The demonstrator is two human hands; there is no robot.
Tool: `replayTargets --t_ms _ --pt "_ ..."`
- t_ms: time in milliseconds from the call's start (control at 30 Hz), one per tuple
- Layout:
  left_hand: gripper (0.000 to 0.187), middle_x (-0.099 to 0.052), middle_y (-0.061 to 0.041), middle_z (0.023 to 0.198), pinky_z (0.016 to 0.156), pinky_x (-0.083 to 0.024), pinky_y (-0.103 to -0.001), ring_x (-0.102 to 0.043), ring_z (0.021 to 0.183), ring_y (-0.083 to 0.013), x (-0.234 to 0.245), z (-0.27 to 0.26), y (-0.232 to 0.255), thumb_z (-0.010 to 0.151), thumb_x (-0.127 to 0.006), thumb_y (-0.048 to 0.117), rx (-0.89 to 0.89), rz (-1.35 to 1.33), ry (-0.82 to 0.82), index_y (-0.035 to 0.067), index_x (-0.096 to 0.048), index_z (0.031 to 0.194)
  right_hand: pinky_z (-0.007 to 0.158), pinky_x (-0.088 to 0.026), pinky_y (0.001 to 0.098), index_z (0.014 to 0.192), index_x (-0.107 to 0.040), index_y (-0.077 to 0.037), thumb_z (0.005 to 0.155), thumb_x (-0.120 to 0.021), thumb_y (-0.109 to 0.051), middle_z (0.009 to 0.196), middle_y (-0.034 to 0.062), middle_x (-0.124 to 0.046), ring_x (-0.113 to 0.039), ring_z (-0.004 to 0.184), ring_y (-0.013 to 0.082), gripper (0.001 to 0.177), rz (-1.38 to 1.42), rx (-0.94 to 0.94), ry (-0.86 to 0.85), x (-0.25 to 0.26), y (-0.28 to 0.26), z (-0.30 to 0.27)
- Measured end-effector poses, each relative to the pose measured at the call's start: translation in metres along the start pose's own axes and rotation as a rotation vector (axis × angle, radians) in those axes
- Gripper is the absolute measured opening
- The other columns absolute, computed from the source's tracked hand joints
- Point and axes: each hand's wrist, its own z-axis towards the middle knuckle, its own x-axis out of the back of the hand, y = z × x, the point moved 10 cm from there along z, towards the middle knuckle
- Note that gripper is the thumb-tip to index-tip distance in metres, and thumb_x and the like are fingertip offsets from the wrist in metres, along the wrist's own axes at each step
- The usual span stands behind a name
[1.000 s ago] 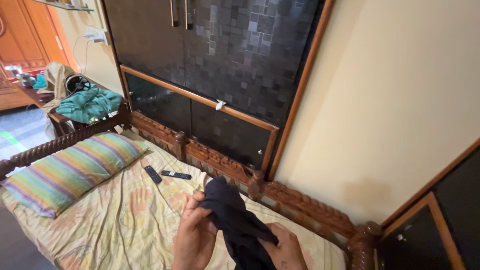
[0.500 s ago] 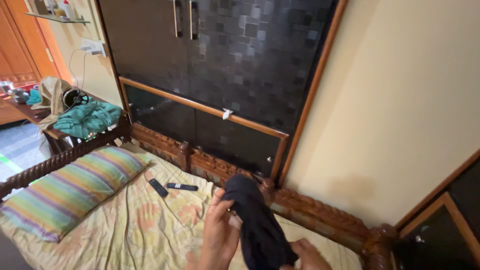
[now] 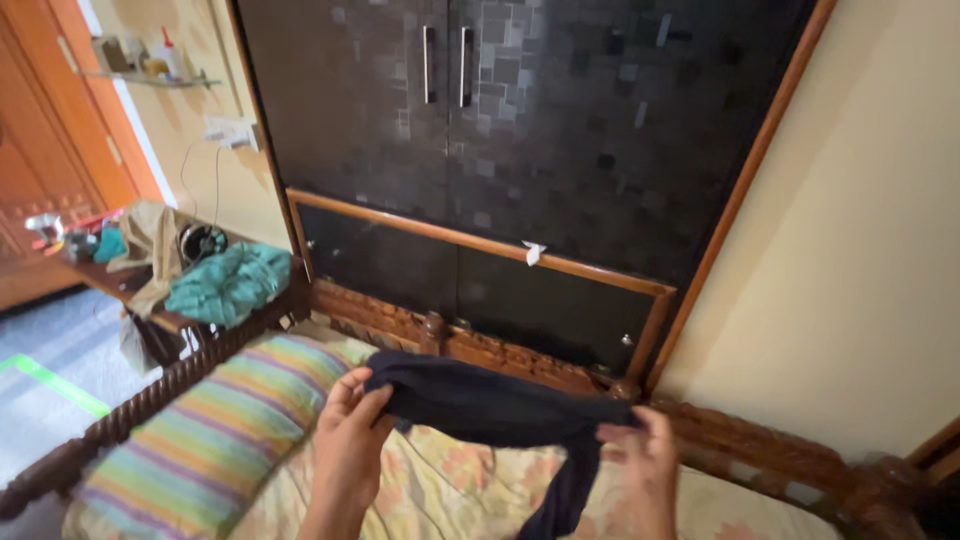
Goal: The person wipes the surface of a dark wardrobe with a dark cloth, then moves to a wooden door and wipes the door handle and the door surface with the same cloth.
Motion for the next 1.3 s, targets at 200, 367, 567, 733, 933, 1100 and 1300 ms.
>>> replayTargets --t_ms 200,367,567,733,933,1100,1300 --pt "0.021 -0.063 0.0 0.093 0.071 -0.051 -0.027 -0.062 0.083 -0.011 0.003 0.05 -0.018 0.093 -0.064 -0.001 0.05 0.029 -0.175 0.008 -0.057 0.111 0.086 -0.055 0.038 0.133 -0.053 -0.006 0.102 -0.05 -0.02 0.113 0.0075 -0.064 -0.066 0.1 0.019 0.034 0.1 0.314 0.308 -0.001 0.021 -0.029" --pt "0.026 -0.052 0.002 0.086 0.064 -0.047 -0.028 -0.055 0.074 -0.0095 0.001 0.093 -0.062 0.097 -0.064 -0.001 0.089 -0.044 -0.303 0.013 -0.056 0.116 0.092 -0.053 0.0465 0.128 -0.061 -0.01 0.1 -0.041 -0.055 0.127 0.0098 -0.065 -0.065 0.11 0.0263 0.057 0.748 -0.427 0.328 -0.025 0.155 -0.02" --pt "0.026 -0.069 -0.006 0.101 0.072 -0.057 -0.037 -0.069 0.089 -0.0195 0.0 0.183 -0.063 0.093 -0.053 -0.001 0.048 -0.099 -0.229 0.017 -0.054 0.112 0.09 -0.053 0.0508 0.134 -0.068 -0.009 0.112 -0.046 -0.045 0.123 0.0137 -0.069 -0.065 0.112 0.0336 0.047 1.303 -0.089 -0.296 -0.063 0.086 0.047" --pt "0.024 -0.068 -0.002 0.104 0.075 -0.056 -0.038 -0.068 0.091 -0.0185 -0.007 0.244 -0.116 0.098 -0.054 0.001 0.122 -0.092 -0.171 0.019 -0.052 0.114 0.086 -0.056 0.0435 0.117 -0.068 -0.007 0.102 -0.051 -0.049 0.109 0.012 -0.073 -0.069 0.098 0.029 0.048 0.871 -0.365 0.066 -0.033 0.176 0.123" --pt "0.026 -0.067 0.001 0.101 0.071 -0.053 -0.032 -0.066 0.087 -0.0138 -0.001 0.285 -0.153 0.099 -0.056 0.002 0.133 -0.066 -0.077 0.023 -0.057 0.115 0.088 -0.054 0.0436 0.126 -0.066 -0.007 0.103 -0.058 -0.032 0.113 0.0132 -0.076 -0.07 0.102 0.0278 0.034 0.101 -0.021 0.204 0.029 0.149 0.208" --pt "0.02 -0.065 0.001 0.098 0.054 -0.044 -0.028 -0.059 0.075 -0.0121 -0.022 0.327 -0.175 0.107 -0.065 0.001 0.09 -0.046 -0.192 0.018 -0.057 0.115 0.073 -0.055 0.0456 0.13 -0.063 -0.008 0.093 -0.067 -0.031 0.101 0.017 -0.071 -0.067 0.077 0.0367 0.044 -1.004 0.215 0.165 -0.004 0.079 0.243" --pt "0.022 -0.062 0.004 0.091 0.056 -0.041 -0.023 -0.057 0.073 -0.0055 -0.05 0.362 -0.218 0.097 -0.061 0.001 0.218 0.146 -0.091 0.019 -0.056 0.109 0.078 -0.055 0.0485 0.111 -0.072 -0.008 0.084 -0.077 -0.028 0.09 0.016 -0.073 -0.07 0.088 0.0397 0.034 -1.207 0.366 0.11 -0.047 0.054 0.328"
